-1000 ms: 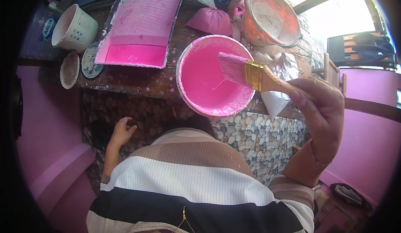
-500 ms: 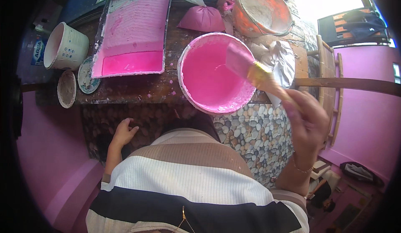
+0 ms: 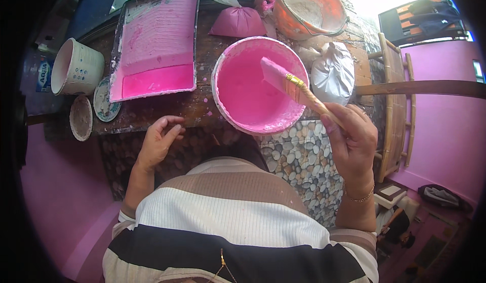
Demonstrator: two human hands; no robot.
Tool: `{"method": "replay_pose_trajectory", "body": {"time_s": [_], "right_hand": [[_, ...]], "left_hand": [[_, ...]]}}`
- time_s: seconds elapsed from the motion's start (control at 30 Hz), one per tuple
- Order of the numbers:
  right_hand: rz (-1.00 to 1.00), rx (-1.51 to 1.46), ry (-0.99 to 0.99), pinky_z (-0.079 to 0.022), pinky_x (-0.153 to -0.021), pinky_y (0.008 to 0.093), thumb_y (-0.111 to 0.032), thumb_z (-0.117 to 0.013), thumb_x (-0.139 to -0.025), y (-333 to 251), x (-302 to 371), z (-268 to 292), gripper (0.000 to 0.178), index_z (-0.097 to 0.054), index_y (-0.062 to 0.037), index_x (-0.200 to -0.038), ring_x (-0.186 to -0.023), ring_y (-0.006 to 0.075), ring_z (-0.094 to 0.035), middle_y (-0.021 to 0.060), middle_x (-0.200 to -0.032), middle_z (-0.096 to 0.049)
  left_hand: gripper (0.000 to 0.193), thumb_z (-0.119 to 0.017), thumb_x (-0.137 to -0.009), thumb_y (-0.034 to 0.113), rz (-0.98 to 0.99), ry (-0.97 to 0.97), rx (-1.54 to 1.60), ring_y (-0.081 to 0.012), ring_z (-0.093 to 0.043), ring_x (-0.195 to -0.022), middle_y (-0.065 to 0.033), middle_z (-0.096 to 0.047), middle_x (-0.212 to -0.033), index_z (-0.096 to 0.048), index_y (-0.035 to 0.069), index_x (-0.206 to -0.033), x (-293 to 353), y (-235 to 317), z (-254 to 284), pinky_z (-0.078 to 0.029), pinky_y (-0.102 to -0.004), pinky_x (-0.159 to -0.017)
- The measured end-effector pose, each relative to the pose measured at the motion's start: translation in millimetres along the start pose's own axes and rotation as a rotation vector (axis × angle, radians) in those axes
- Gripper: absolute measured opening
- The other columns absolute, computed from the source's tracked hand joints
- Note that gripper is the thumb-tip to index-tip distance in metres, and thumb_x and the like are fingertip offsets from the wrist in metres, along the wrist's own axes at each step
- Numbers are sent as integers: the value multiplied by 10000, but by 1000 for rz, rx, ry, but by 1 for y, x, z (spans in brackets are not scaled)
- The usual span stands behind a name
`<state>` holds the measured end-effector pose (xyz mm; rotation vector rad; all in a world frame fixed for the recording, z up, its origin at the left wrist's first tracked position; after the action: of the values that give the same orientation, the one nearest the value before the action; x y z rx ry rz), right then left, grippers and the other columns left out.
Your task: The person mixes pink paint in a bucket using a brush and a scraper, adds white powder from a bag, and stirs the mixture thoroughly. The person also handles a small bag containing pink powder and picks up a separate bucket containing two fish-shaped objects.
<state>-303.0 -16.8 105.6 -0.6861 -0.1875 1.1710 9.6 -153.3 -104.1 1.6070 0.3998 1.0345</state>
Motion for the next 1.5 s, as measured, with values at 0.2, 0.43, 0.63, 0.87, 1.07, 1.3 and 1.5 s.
{"method": "replay_pose_trajectory", "body": {"time_s": [0.2,0.43,0.63,0.87,1.07,1.3,1.5], "right_hand": [[65,31,-59,-465,-628,318,-19,-679,-804,-5,-5,-3,159,-670,35,-953,-659,226,-612,124,-746,-641],[-278,-274,-83,-445,-535,221,-42,-647,-866,38,0,-13,232,-657,31,-1086,-605,102,-586,48,-749,-660],[-441,-730,-163,-409,-474,184,-90,-632,-905,52,-10,-12,207,-658,40,-1064,-553,50,-532,21,-679,-621],[-386,-706,-99,-398,-477,196,-138,-633,-918,57,-11,-21,198,-666,36,-1005,-527,53,-504,20,-659,-605],[-354,-724,-69,-391,-461,202,-188,-597,-942,56,-16,-30,242,-661,40,-989,-507,63,-499,38,-690,-621],[-263,-749,24,-358,-429,209,-194,-592,-946,68,-14,-20,246,-630,49,-943,-460,57,-446,51,-696,-606],[-213,-675,67,-376,-437,203,-117,-644,-908,62,-11,-25,159,-626,40,-922,-483,40,-452,34,-730,-597]], "left_hand": [[336,-545,-971,173,-49,-123,143,-170,-580,-1056,-90,-555,-1174,-492,-11,-1248,-22,52,-37,-531,-317,-847],[584,-695,-878,315,-5,-152,256,-176,-588,-944,-160,-565,-1097,-441,-73,-1234,-36,73,-78,-509,-285,-760],[451,-706,-873,254,33,-56,333,-161,-619,-869,-151,-576,-1082,-476,-58,-1102,-40,73,-83,-528,-257,-687],[241,-707,-846,97,-23,9,426,-147,-635,-816,-138,-600,-1058,-527,-44,-921,-46,85,-83,-536,-242,-643],[256,-678,-885,151,47,-91,220,-144,-641,-823,-92,-630,-950,-555,-10,-1041,-68,95,-64,-548,-264,-661],[501,-637,-900,398,-179,777,201,-196,-616,-888,-125,-578,-1030,-536,-45,-1110,-29,107,122,-547,-291,-712],[932,-611,-792,623,-111,1294,658,-458,-325,-1300,-216,-233,-1485,-254,98,-1475,43,66,317,-448,-592,-927]]}}
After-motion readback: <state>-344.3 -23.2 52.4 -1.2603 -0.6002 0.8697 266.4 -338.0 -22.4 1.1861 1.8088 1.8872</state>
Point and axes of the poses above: each hand's wrist, its own x-axis away from the middle knuckle, its own z-axis out of the back of the hand, y = z × x, the point moved 7 cm from there along -x, towards the middle knuckle
